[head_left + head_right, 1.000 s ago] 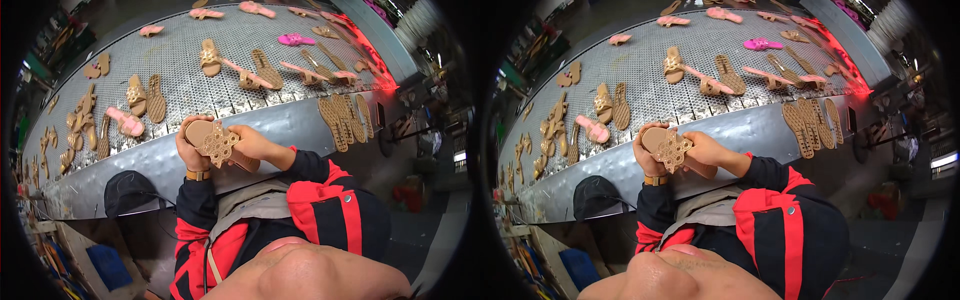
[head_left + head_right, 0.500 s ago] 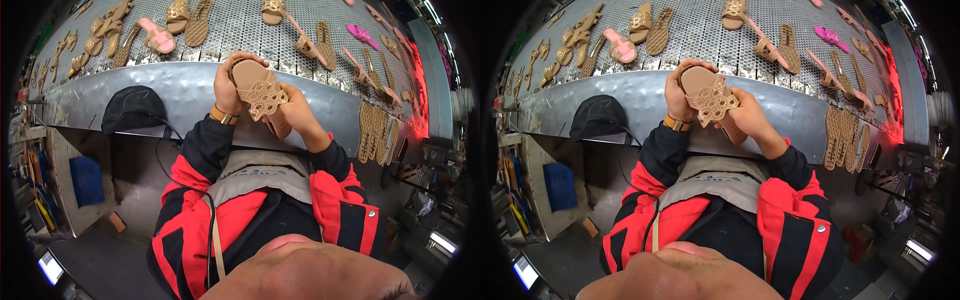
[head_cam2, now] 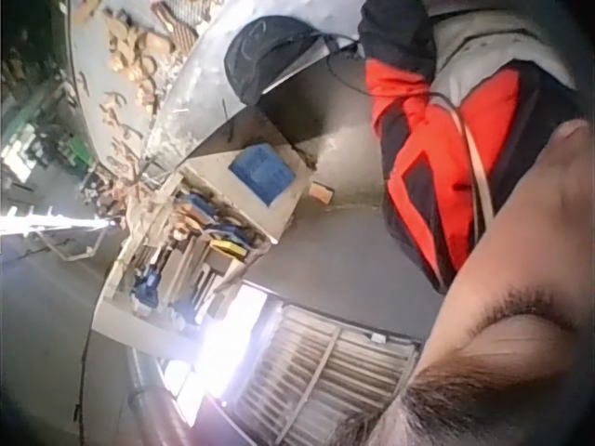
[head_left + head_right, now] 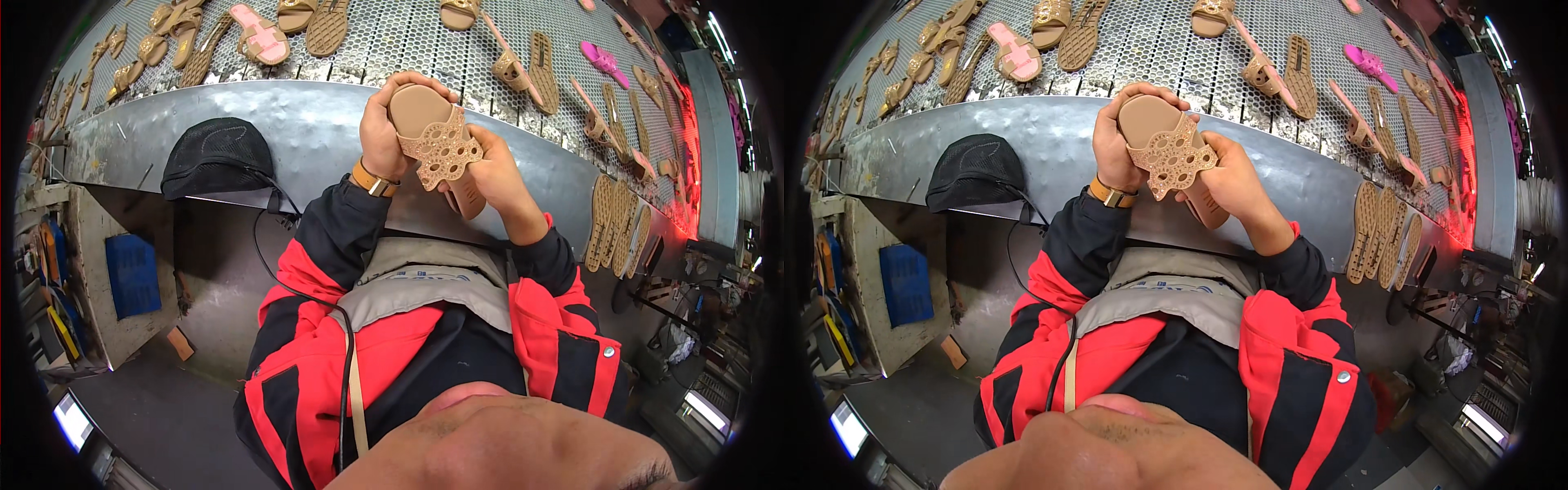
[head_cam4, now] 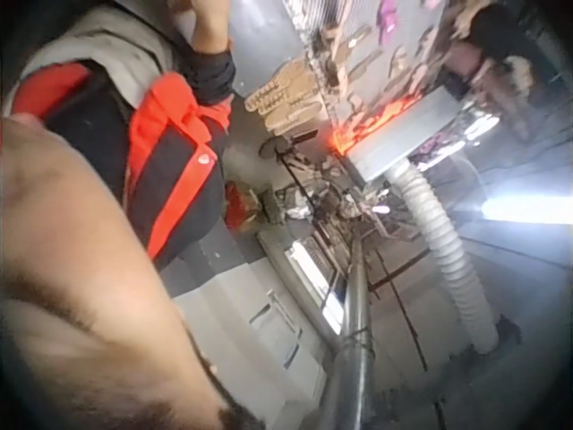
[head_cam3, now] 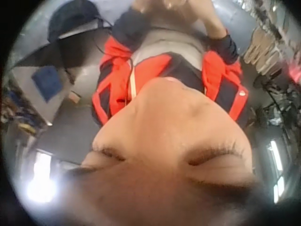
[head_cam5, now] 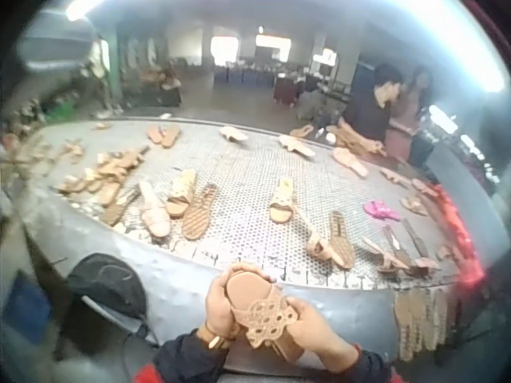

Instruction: Picking up sandals from a conveyor belt, inspecting the soles and uppers, and wiping them with a block or cloth.

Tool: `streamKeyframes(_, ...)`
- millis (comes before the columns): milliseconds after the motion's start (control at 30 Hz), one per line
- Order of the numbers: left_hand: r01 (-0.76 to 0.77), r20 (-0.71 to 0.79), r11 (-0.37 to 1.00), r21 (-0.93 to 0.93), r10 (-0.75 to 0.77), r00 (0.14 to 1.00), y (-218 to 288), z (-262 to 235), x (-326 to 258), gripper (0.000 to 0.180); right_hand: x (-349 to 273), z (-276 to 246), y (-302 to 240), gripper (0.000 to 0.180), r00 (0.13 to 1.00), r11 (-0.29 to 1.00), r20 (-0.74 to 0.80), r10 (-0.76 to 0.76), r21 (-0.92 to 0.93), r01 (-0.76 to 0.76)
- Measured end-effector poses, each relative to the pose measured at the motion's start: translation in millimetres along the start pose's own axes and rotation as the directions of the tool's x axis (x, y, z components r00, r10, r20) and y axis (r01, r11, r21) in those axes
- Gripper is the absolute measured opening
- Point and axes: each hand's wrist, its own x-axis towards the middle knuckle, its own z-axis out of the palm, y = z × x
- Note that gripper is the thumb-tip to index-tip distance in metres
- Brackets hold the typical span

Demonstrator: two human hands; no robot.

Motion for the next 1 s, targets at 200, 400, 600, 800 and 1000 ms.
streamKeyframes(200,-0.003,0.05,1.0,-0.028,0.005,0.999,-7,4,-2,0.048,-5,1,-9,0.029,0.998,0.995,-0.056,0.02,-0.096,-0.025)
streamKeyframes(400,0.064,0.161,0.987,-0.149,-0.04,0.986,-16,3,-2,0.052,-12,-5,-12,0.028,0.996,0.981,-0.076,0.048,-0.185,-0.061)
streamKeyframes(600,0.171,0.094,0.978,-0.117,-0.161,0.983,-19,11,-4,0.074,-14,-12,-4,0.026,0.99,0.986,-0.138,-0.011,-0.168,-0.012)
streamKeyframes(800,0.144,0.114,0.988,0.06,-0.15,0.982,-21,19,-5,0.065,-23,-7,-2,0.023,0.971,0.935,-0.224,-0.082,-0.355,-0.003)
streamKeyframes(1000,0.194,0.044,0.978,0.077,-0.197,0.979,-27,24,-4,0.063,-32,-12,-11,0.023,0.963,0.915,-0.256,-0.079,-0.403,-0.032)
